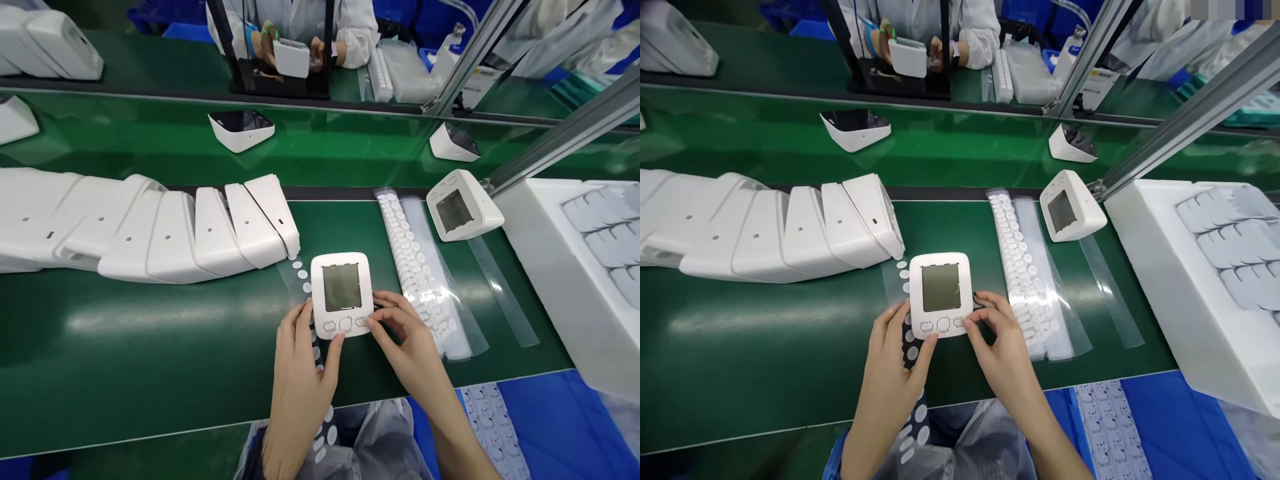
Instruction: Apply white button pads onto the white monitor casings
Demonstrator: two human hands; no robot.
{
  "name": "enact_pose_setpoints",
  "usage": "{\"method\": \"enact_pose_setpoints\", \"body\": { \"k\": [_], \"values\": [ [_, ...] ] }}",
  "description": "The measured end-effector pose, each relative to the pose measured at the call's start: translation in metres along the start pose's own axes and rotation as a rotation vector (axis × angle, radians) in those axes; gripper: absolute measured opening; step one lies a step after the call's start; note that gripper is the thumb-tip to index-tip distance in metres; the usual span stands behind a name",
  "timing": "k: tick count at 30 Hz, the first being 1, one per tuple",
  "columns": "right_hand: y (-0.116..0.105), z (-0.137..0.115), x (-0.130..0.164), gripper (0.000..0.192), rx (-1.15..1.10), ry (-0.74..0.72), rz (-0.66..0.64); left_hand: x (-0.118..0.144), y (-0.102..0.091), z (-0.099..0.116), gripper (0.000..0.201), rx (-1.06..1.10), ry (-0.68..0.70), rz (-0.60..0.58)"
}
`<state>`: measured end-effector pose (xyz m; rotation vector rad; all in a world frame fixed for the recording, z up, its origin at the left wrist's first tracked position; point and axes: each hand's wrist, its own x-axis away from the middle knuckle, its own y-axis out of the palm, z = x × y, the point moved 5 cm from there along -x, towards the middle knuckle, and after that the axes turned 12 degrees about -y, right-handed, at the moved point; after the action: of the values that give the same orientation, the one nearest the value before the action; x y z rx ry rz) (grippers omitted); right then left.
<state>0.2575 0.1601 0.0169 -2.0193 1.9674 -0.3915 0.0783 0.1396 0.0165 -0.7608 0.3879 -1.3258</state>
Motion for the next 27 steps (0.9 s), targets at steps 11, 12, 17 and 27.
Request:
{"method": "enact_pose_setpoints", "body": {
  "k": [11, 12, 17, 27],
  "values": [
    [-0.002, -0.012, -0.01, 0.017, 0.043, 0.039, -0.047, -0.012, 0.006, 0.015, 0.057, -0.062, 0.023, 0.107],
    [-0.001, -0.012, -0.01, 0.016, 0.042, 0.036, -0.047, -0.012, 0.006, 0.015, 0.058, -0.064, 0.026, 0.114],
    [-0.001, -0.011, -0.008, 0.014, 0.025, 0.037, -0.039, -0.011, 0.007, 0.016, 0.06, -0.071, 0.045, 0.13],
    [0.0, -0.013, -0.008, 0.013, 0.034, 0.012, -0.026, -0.01, 0.008, 0.019, 0.06, -0.08, 0.065, 0.147]
  ]
}}
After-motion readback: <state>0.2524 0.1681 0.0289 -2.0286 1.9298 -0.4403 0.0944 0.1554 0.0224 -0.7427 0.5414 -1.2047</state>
